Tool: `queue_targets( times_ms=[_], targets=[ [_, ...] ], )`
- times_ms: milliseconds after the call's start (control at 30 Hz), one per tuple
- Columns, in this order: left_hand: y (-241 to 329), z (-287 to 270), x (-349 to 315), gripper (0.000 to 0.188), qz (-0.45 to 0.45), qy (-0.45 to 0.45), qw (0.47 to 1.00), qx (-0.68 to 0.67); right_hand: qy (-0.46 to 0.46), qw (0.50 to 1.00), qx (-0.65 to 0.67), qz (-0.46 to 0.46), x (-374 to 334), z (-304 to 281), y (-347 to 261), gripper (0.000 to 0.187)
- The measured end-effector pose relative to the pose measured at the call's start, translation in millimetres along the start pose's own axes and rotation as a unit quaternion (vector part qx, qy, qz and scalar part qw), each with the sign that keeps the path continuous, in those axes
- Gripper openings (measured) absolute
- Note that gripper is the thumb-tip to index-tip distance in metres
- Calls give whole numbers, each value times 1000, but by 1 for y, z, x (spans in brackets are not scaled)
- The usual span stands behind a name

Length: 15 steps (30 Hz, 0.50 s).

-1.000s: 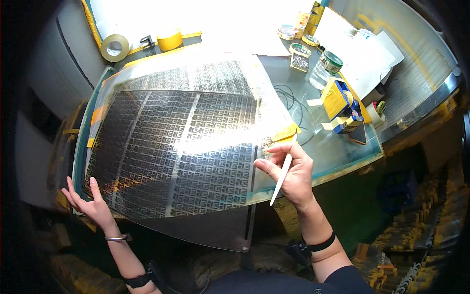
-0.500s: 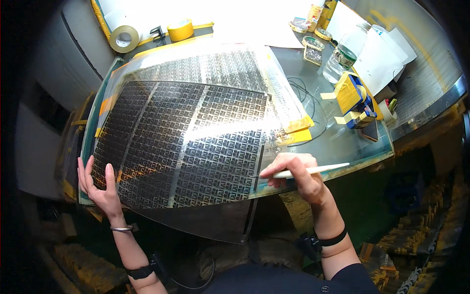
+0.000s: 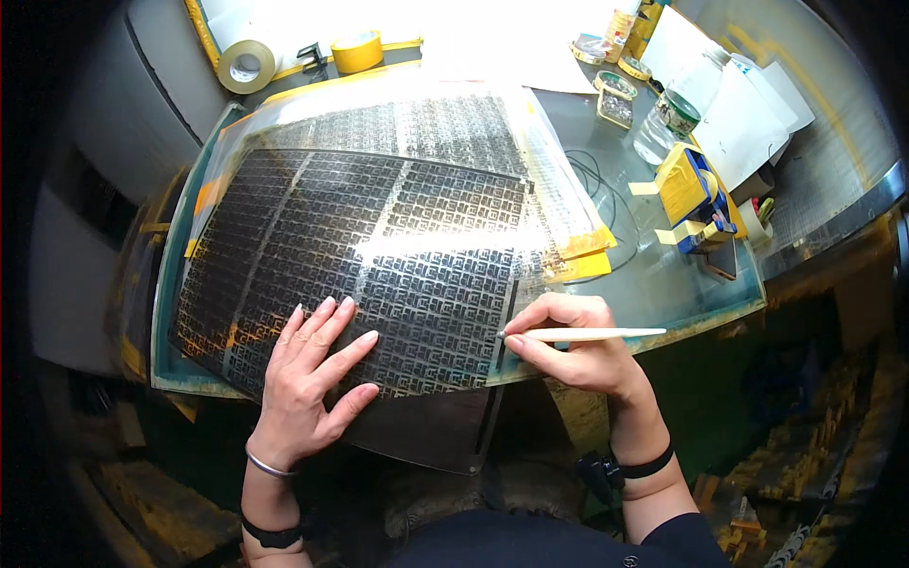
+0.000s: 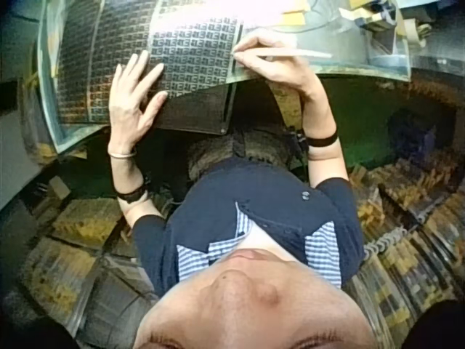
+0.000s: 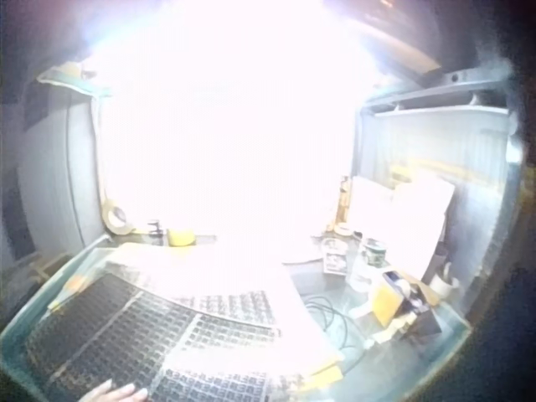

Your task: Measuring and inspecting a large grid-patterned sheet on a light table using a marking pen and ruler.

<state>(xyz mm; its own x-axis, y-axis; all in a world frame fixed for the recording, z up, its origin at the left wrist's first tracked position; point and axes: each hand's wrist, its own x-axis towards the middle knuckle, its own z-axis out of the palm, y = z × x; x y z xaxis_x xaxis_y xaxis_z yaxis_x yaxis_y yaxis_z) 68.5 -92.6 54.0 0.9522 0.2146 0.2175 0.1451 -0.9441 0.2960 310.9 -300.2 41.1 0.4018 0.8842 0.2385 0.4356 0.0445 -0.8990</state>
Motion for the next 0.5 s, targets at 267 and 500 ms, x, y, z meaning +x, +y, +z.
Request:
queue_targets(
  times_ms=[267,500],
  targets=[
    [-1,1,4,48,-12,-4,1000,-18,17,999,-8,-36,3,5,6,10],
    [-2,1,4,49,-14,-7,1000,-18,-17,1000,-1,9,0,1,-3,8]
  ],
)
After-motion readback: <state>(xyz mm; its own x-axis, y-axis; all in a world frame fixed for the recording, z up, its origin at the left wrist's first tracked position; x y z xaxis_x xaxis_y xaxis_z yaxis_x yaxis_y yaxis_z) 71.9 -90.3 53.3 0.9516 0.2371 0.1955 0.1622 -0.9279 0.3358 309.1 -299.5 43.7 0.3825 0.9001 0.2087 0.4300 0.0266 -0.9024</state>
